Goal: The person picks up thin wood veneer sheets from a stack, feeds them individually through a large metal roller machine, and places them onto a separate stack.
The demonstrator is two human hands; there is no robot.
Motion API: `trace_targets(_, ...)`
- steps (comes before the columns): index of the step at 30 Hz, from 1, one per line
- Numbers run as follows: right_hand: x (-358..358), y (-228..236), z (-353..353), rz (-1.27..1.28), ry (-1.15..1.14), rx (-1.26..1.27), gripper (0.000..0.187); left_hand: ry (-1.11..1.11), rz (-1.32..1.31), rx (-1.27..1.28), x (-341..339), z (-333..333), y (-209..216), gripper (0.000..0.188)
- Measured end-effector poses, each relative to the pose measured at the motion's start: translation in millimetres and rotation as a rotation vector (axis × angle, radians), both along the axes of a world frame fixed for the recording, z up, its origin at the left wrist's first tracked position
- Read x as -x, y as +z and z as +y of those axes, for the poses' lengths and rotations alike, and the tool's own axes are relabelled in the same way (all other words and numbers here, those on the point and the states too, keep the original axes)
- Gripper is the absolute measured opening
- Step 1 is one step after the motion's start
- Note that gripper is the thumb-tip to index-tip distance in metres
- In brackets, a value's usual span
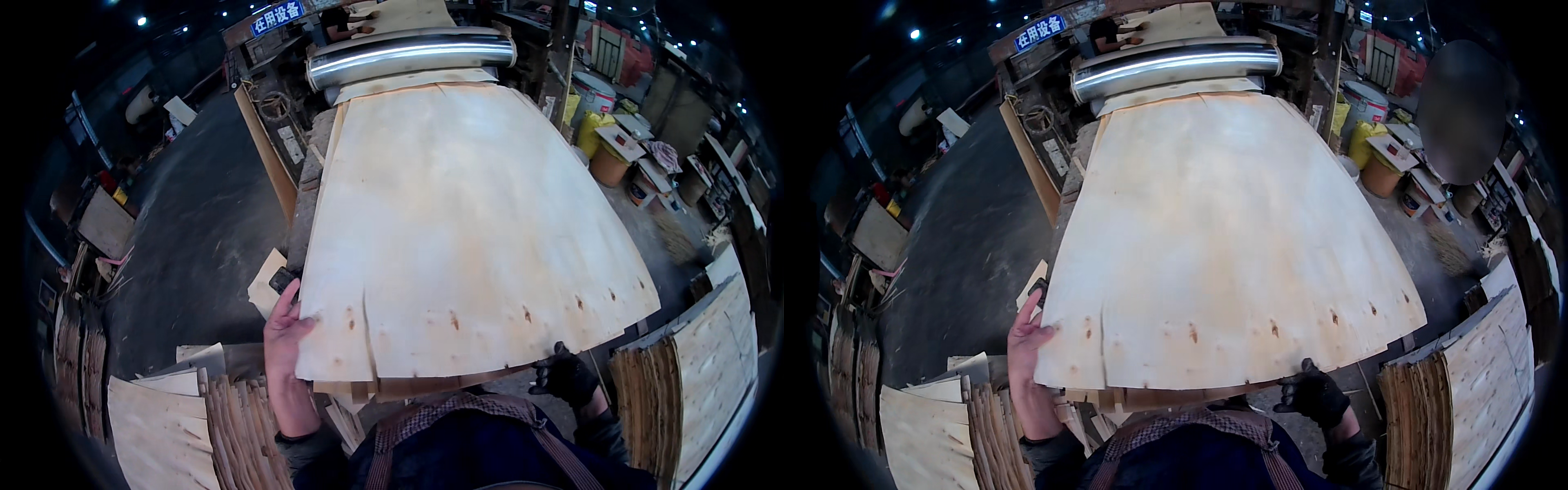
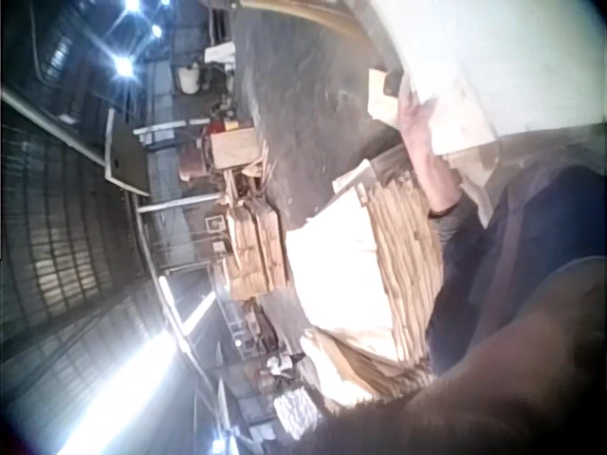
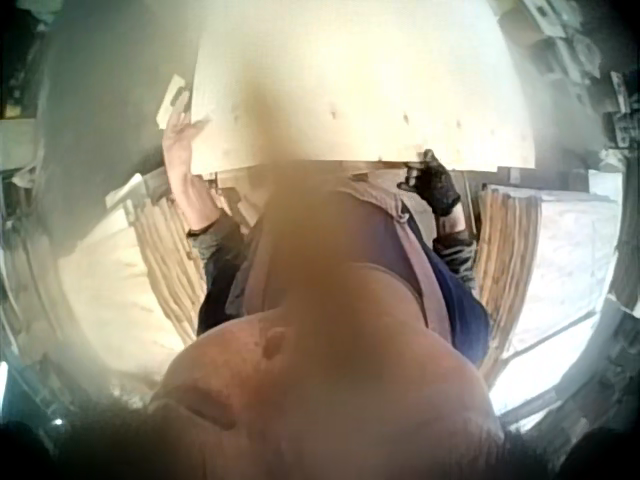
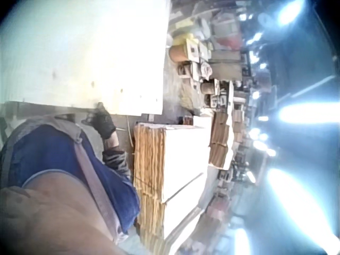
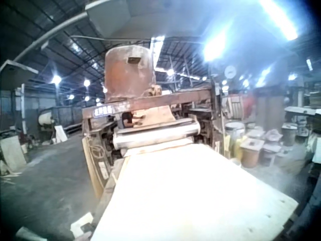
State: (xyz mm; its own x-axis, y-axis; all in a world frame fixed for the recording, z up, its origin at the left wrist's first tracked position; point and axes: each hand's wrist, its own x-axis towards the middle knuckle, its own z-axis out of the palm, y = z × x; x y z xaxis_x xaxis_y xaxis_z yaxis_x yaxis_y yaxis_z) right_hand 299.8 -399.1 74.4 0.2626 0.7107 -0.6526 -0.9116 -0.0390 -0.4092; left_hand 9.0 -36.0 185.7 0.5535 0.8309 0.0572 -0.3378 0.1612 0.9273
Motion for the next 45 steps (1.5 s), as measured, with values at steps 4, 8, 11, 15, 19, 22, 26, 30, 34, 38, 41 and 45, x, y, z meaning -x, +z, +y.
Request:
trace_targets(4,6.8,36.5,23.4,-0.247,-0.007,-0.063,0.030,0.006,-0.031,0.017,11.1,21.4,-18.2,0.061)
trace_targets(8,-25.6,23.1,62.1,-0.642,0.095,-0.063,0.011,0.021,-0.009,0.004,1.2,44.3,-43.1,0.054)
trace_targets(11,-71.8,11.2,111.4,-0.268,0.064,-0.281,0.009,0.083,0.061,0.143,-16.3,64.4,-72.4,0.054)
trace_targets(15,-143.1,-7.8,196.2,-0.169,0.066,-0.362,0.009,0.215,0.402,-0.033,-30.4,45.6,-97.3,0.056)
trace_targets(19,-180.1,-9.0,280.7,-0.144,0.152,-0.596,0.017,0.251,0.976,-0.600,-43.2,2.1,-142.4,0.060)
trace_targets(22,-185.4,1.1,342.9,-0.150,0.085,-0.624,0.020,0.158,1.333,-0.849,-44.6,-24.7,-172.2,0.064)
trace_targets(26,-184.6,-34.2,377.4,-0.242,0.017,-0.606,0.011,0.231,1.046,-0.804,-41.4,-17.8,-195.9,0.067)
trace_targets(30,-134.7,-49.5,336.9,-0.076,0.174,-0.432,0.009,0.172,1.125,-0.694,-35.1,-12.5,-188.9,0.067)
trace_targets(34,-87.1,-74.8,239.7,-0.014,0.313,-0.427,0.030,0.047,0.707,-0.188,-40.5,-12.9,-178.5,0.066)
trace_targets(38,-31.3,-35.6,147.8,-0.040,0.445,-0.328,0.040,0.117,0.736,-0.096,-33.3,-3.3,-184.4,0.066)
trace_targets(41,-6.2,-9.3,87.4,0.074,0.393,-0.335,0.042,0.091,0.437,0.291,-50.9,-7.6,-134.7,0.058)
trace_targets(45,-1.5,-33.7,23.1,0.072,0.287,-0.129,0.042,0.091,0.244,0.239,-45.9,-5.4,-143.5,0.039)
